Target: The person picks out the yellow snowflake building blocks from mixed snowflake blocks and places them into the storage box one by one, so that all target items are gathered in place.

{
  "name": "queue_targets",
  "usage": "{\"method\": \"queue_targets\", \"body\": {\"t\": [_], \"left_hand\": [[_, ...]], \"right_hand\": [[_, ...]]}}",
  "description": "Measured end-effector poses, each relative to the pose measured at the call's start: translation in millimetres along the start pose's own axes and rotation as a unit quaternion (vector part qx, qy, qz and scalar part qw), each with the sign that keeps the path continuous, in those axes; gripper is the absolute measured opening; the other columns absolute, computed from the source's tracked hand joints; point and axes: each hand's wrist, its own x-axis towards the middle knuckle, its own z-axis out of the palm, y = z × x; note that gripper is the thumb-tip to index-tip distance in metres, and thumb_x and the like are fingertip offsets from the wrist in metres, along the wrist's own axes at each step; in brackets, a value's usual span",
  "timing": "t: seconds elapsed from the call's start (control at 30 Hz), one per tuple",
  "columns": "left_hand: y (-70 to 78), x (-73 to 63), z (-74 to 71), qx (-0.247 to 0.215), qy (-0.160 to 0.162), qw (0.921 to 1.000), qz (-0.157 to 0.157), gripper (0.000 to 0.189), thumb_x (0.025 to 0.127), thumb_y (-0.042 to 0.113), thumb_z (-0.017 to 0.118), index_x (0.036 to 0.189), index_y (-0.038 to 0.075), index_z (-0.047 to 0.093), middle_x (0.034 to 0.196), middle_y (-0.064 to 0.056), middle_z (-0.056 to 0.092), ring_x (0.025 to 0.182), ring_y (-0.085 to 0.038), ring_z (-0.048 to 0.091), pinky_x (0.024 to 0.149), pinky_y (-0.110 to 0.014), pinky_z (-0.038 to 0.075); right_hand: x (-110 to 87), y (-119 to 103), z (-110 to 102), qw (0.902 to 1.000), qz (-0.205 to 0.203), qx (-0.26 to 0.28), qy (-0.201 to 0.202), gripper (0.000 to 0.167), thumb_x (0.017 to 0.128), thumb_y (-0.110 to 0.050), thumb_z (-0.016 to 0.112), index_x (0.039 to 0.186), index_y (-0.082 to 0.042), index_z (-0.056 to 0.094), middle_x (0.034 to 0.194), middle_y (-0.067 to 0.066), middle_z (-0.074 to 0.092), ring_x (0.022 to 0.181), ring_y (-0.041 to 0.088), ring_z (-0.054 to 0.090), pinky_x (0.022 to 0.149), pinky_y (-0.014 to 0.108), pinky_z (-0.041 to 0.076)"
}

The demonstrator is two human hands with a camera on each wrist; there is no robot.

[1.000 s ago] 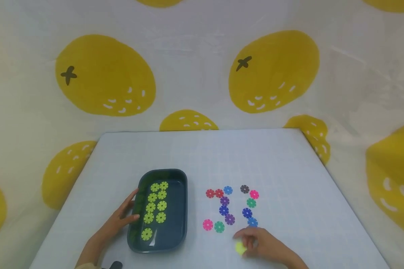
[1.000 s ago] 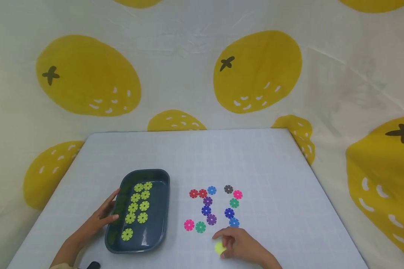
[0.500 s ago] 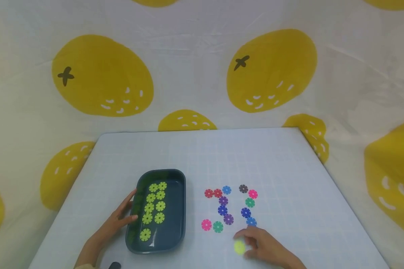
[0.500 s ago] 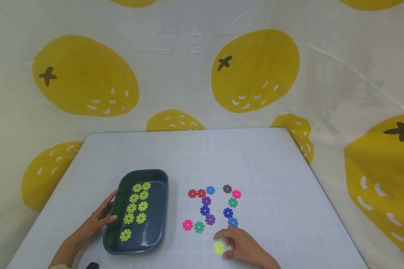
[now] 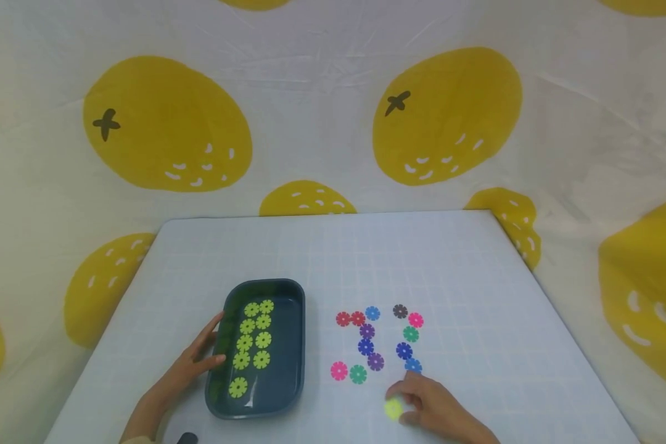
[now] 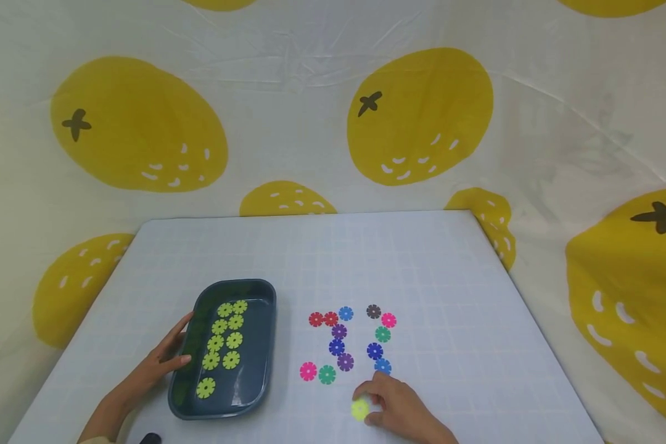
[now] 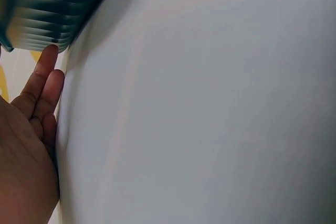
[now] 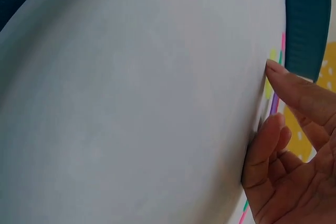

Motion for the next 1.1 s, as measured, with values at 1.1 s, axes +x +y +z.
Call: {"method": "queue_targets", "body": {"t": [1.1], "left_hand": [[-2.3,0.9,0.0,-0.009,-0.001,0.9999,0.007,0.086,0.093,0.036,0.065,0.157,0.046,0.008,0.164,-0.023,0.013,0.148,-0.052,0.004,0.106,-0.081,0.007]], "right_hand": [[4.6,-5.4,9.3,0.973,0.092,0.206,0.046,0.02,0.084,-0.019,0.076,0.1,-0.007,0.071,0.089,0.003,0.074,0.075,0.018,0.069,0.071,0.034,0.06]]}}
